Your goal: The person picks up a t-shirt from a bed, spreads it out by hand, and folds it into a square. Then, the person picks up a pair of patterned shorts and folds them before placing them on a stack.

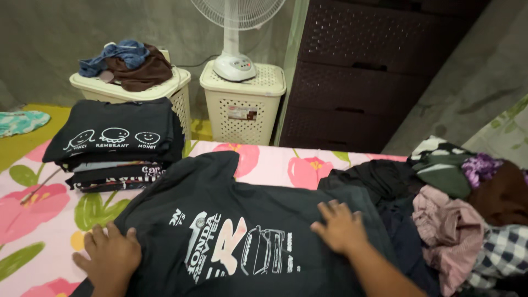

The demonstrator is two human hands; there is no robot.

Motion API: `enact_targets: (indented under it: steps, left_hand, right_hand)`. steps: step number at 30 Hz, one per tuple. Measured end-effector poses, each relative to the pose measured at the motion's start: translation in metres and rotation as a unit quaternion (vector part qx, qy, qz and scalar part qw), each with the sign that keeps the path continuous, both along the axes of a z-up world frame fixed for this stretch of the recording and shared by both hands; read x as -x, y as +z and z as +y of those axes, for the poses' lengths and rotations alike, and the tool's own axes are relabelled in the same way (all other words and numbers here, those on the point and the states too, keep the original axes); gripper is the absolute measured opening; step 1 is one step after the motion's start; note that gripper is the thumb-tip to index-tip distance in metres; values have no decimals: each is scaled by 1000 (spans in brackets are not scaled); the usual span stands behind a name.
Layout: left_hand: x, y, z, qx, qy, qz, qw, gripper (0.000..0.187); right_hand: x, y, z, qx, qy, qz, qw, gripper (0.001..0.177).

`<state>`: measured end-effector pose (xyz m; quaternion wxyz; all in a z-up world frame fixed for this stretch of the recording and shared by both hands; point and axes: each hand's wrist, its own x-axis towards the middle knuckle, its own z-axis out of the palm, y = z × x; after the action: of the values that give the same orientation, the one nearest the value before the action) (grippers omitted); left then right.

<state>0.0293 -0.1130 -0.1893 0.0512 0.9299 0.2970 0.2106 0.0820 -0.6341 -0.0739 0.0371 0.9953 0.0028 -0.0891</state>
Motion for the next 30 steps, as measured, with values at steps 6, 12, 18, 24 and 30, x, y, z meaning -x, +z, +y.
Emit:
enact_targets:
  steps: [6, 12, 18, 24, 30]
  left_hand:
    - [-41, 27, 4, 74, -195, -89, 974, 59]
    - [-103, 43, -15, 79, -171, 10, 982, 66]
    - [-125, 74, -34, 185, 35, 72, 979, 81]
    - [-129, 78, -12, 218, -81, 22, 972, 39]
    - [-121, 96, 20, 293, -171, -123, 933, 34]
  right_hand:
    - [-57, -51, -93, -181, -122, -345, 913, 47]
    - [-78, -65, -130, -317, -277, -300, 856, 82]
    - [-82, -65, -133, -408, -309, -192, 837, 65]
    - [-106, -83, -150, -625, -296, -211, 691, 58]
    - [-83, -40, -163, -802, -193, -146, 546, 36]
